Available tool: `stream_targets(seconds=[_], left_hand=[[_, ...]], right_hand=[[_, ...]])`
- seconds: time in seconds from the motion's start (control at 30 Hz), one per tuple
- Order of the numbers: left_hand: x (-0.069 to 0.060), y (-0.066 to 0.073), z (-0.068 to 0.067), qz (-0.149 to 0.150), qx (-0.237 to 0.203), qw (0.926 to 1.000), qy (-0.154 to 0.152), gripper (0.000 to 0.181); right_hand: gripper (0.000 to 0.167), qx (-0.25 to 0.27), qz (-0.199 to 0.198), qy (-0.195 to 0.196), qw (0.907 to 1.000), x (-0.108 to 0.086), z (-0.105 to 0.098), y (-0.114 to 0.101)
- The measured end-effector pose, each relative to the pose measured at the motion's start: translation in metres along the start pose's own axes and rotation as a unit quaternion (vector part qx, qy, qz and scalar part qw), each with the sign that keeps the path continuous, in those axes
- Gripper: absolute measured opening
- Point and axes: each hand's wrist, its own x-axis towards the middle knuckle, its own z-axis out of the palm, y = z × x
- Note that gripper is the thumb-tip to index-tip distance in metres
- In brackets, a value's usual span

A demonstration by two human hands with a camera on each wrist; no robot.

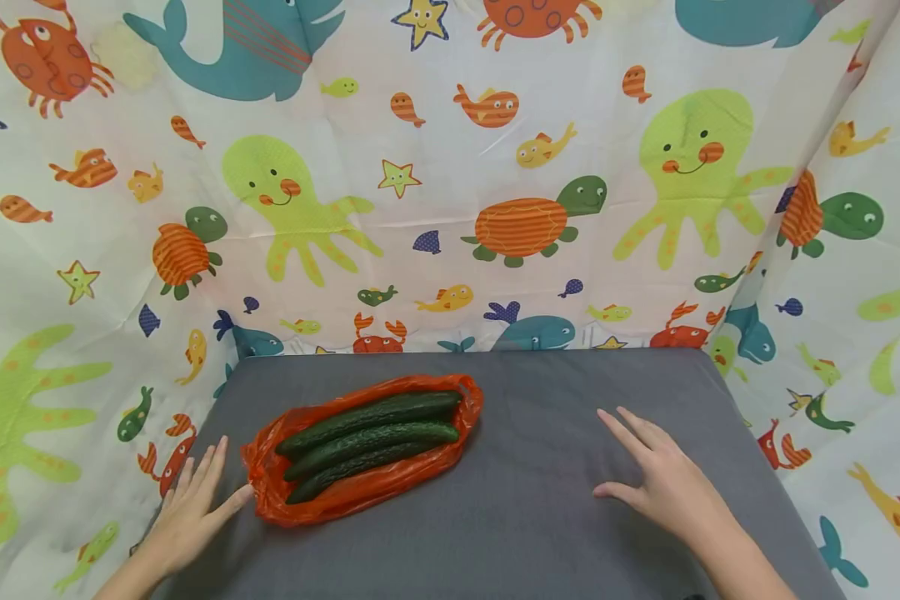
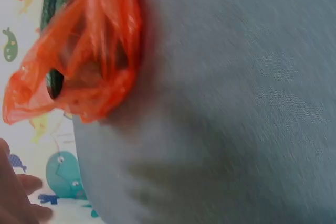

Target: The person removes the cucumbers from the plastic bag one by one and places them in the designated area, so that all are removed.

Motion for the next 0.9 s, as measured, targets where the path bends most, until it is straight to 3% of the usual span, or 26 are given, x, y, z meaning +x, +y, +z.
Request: stream_targets(seconds=[0.17,0.37,0.53,0.9], left_hand=[[0.007,0.012,-0.005,-0.011,-0.084,0.9959,-0.033,0.093],[0.010,0.022,-0.004,-0.030,-0.154,0.9872,-0.028,0.091],[0.013,0.027,-0.004,-0.059,-0.165,0.9841,-0.027,0.098],[0.021,0.028,0.001,-0.072,-0.151,0.9858,-0.003,0.107]], right_hand=[[0.101,0.026,-0.037,0.076,0.9961,0.012,0.008,-0.014],[0.086,0.051,-0.055,0.109,0.9912,0.025,0.016,-0.028],[0.083,0.071,-0.061,0.115,0.9890,0.034,0.023,-0.035],[0.082,0.117,-0.086,0.114,0.9829,0.052,0.042,-0.051]])
